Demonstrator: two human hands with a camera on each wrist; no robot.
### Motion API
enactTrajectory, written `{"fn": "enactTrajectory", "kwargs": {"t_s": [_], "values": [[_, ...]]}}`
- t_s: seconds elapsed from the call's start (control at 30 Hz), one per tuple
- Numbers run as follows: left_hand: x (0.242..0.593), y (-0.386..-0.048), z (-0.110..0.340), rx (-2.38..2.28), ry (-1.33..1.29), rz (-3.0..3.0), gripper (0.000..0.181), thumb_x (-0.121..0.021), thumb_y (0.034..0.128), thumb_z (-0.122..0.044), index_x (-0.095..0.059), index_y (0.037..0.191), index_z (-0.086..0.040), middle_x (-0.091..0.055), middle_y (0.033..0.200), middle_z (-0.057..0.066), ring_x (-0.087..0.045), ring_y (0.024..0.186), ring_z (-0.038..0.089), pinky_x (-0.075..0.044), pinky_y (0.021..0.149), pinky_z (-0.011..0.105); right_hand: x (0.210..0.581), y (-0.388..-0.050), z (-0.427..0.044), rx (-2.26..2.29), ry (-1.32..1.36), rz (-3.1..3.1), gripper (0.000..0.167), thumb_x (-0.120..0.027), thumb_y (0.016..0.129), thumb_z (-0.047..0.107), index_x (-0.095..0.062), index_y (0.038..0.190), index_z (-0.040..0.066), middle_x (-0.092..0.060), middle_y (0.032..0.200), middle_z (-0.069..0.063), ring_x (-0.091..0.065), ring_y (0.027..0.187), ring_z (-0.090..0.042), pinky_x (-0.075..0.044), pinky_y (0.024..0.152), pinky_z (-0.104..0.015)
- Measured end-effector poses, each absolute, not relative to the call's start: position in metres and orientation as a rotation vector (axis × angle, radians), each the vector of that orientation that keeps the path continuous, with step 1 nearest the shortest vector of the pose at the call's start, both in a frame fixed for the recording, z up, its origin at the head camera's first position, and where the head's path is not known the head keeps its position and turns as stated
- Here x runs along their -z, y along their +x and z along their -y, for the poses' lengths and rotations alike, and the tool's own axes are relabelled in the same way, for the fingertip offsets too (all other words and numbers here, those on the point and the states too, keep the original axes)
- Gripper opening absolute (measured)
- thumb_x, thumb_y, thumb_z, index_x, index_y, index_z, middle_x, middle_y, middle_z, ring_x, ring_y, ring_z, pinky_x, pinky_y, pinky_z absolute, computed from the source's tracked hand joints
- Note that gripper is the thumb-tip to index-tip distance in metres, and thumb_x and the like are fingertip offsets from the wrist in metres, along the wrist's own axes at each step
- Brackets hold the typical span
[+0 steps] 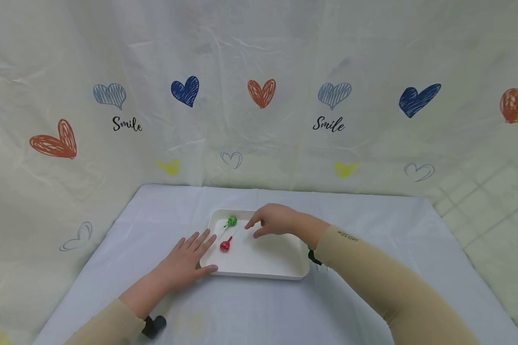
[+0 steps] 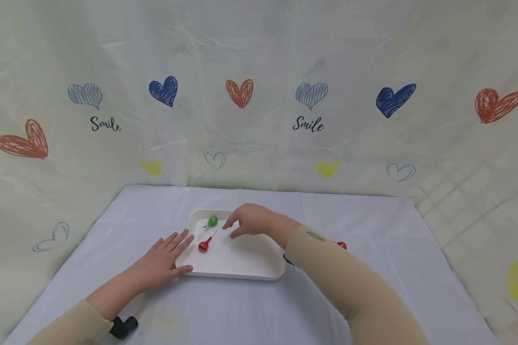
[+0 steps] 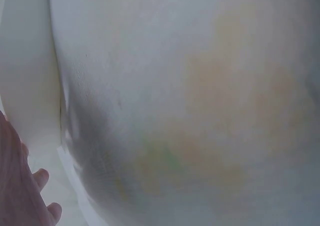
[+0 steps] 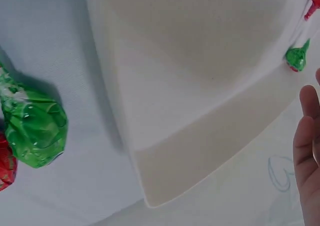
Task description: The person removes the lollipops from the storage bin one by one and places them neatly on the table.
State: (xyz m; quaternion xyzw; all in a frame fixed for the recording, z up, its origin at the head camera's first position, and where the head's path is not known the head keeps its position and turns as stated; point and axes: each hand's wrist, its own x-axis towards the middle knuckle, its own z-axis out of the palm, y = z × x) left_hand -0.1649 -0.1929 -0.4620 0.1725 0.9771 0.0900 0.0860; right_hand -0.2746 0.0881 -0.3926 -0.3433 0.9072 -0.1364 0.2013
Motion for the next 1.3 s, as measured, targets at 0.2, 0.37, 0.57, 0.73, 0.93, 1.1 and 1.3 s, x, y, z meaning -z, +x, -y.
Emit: {"fn": "enactTrajectory", "kwargs": {"t_s": [0.2,0.37,0.57,0.73,0.93,1.1,1.3], "values": [[0.462,-0.165,0.194,-0.256,0.525,-2.911,0.090,-0.052,0.0882,-0.072,-0.022,0.159,-0.025,-0.015,0.166,0.002,-0.016,0.150,0.034,-0.013,0.118,0.060,0.398,-0.275,-0.061,0.275,-1.071,-2.519,0.037,-0.078,0.087,0.032,-0.072,0.123,0.033,-0.070,0.116,0.009,-0.058,0.091,-0.010,-0.051,0.080,-0.026],[0.463,-0.165,0.196,-0.270,0.558,-2.911,0.091,-0.050,0.0884,-0.073,-0.021,0.160,-0.025,-0.014,0.166,0.002,-0.016,0.150,0.034,-0.013,0.118,0.060,0.408,-0.277,-0.040,0.177,-1.155,-2.509,0.036,-0.078,0.087,0.034,-0.072,0.121,0.038,-0.069,0.112,0.013,-0.059,0.091,-0.007,-0.052,0.086,-0.027],[0.465,-0.165,0.198,-0.290,0.581,-2.928,0.091,-0.047,0.0885,-0.075,-0.020,0.160,-0.026,-0.013,0.166,0.000,-0.016,0.150,0.033,-0.014,0.118,0.059,0.413,-0.273,-0.025,0.080,-1.235,-2.488,0.033,-0.076,0.089,0.033,-0.071,0.121,0.040,-0.068,0.112,0.021,-0.058,0.099,-0.004,-0.048,0.096,-0.028],[0.470,-0.165,0.201,-0.321,0.601,-2.948,0.093,-0.042,0.0870,-0.079,-0.021,0.160,-0.026,-0.013,0.166,-0.001,-0.017,0.150,0.032,-0.014,0.118,0.059,0.417,-0.269,-0.016,0.063,-1.285,-2.468,0.033,-0.074,0.091,0.028,-0.071,0.123,0.037,-0.068,0.108,0.022,-0.057,0.099,-0.004,-0.047,0.095,-0.026],[0.471,-0.165,0.201,-0.336,0.600,-2.938,0.093,-0.041,0.0871,-0.080,-0.019,0.160,-0.026,-0.011,0.166,-0.002,-0.015,0.151,0.031,-0.012,0.119,0.058,0.425,-0.268,-0.011,0.034,-1.295,-2.452,0.031,-0.070,0.094,0.025,-0.071,0.123,0.037,-0.068,0.105,0.023,-0.055,0.096,-0.005,-0.046,0.095,-0.024],[0.470,-0.165,0.200,-0.330,0.593,-2.936,0.094,-0.039,0.0863,-0.081,-0.019,0.160,-0.027,-0.011,0.166,-0.003,-0.014,0.151,0.030,-0.011,0.119,0.057,0.424,-0.268,-0.014,-0.003,-1.324,-2.464,0.029,-0.072,0.093,0.025,-0.073,0.120,0.036,-0.068,0.101,0.022,-0.055,0.094,-0.005,-0.047,0.092,-0.023],[0.474,-0.168,0.200,-0.301,0.560,-2.932,0.093,-0.044,0.0866,-0.079,-0.019,0.160,-0.028,-0.011,0.166,-0.003,-0.014,0.151,0.030,-0.011,0.119,0.058,0.419,-0.272,-0.025,0.015,-1.241,-2.483,0.024,-0.074,0.091,0.025,-0.076,0.113,0.033,-0.067,0.094,0.018,-0.056,0.091,-0.007,-0.049,0.090,-0.025]]}}
